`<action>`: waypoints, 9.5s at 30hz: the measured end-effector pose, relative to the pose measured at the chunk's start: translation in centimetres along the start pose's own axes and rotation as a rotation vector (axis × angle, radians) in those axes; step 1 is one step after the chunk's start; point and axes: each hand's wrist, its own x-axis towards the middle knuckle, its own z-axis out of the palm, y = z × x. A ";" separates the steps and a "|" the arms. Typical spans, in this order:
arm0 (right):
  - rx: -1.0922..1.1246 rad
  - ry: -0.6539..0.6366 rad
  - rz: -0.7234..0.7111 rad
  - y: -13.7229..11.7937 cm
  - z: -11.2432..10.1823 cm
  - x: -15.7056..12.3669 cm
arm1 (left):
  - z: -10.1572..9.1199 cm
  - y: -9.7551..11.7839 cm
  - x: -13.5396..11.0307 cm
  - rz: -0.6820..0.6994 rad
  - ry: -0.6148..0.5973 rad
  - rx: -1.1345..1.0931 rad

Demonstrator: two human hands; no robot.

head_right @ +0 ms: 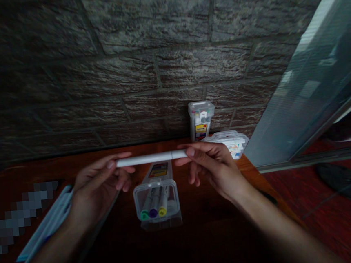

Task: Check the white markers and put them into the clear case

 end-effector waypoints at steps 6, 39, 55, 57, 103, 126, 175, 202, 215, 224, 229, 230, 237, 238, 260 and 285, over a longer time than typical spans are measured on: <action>0.040 -0.005 0.034 0.0 -0.1 0.1 | 0.0 0.2 0.0 -0.027 -0.008 -0.026; -0.001 0.060 -0.042 0.9 -0.1 0.4 | 0.8 -0.1 -0.1 -0.040 0.055 0.054; -0.148 0.024 -0.156 1.8 0.4 0.4 | 0.1 -0.9 -0.1 0.065 0.031 0.477; -0.157 0.024 -0.153 2.0 0.5 0.3 | 0.3 -0.7 -0.2 0.086 0.038 0.520; -0.134 0.050 -0.058 1.7 0.0 0.0 | -0.1 -1.2 0.0 0.054 0.034 0.273; -0.018 0.109 -0.006 0.6 0.3 0.1 | 0.2 -0.1 0.3 -0.043 0.093 -0.024; 0.017 0.085 0.051 0.4 0.2 0.4 | 0.3 0.0 0.1 -0.053 0.037 -0.075; -0.316 0.124 -0.206 1.7 0.6 0.0 | 0.3 -0.9 -0.2 0.217 0.094 0.600; -0.414 0.106 -0.216 1.9 0.9 -0.1 | 0.7 -0.8 -0.5 0.322 0.073 0.685; -0.420 0.085 -0.196 1.8 0.7 -0.3 | 0.9 -0.5 -0.5 0.234 0.086 0.651; -0.432 0.118 -0.215 1.9 0.9 -0.2 | 0.9 -0.6 -0.4 0.260 0.065 0.669; -0.427 0.117 -0.212 1.9 0.9 -0.2 | 0.9 -0.6 -0.4 0.259 0.063 0.669; -0.356 0.103 -0.151 1.8 0.7 -0.1 | 0.7 -0.7 -0.2 0.210 0.091 0.633; -0.350 0.102 -0.146 1.7 0.6 -0.1 | 0.6 -0.7 -0.1 0.201 0.093 0.624; -0.110 0.075 -0.080 1.1 0.4 -0.1 | -0.4 -1.1 -0.1 0.050 0.061 0.232; 0.046 0.060 0.007 0.6 0.3 0.0 | -0.1 -0.3 -0.1 -0.036 0.068 0.007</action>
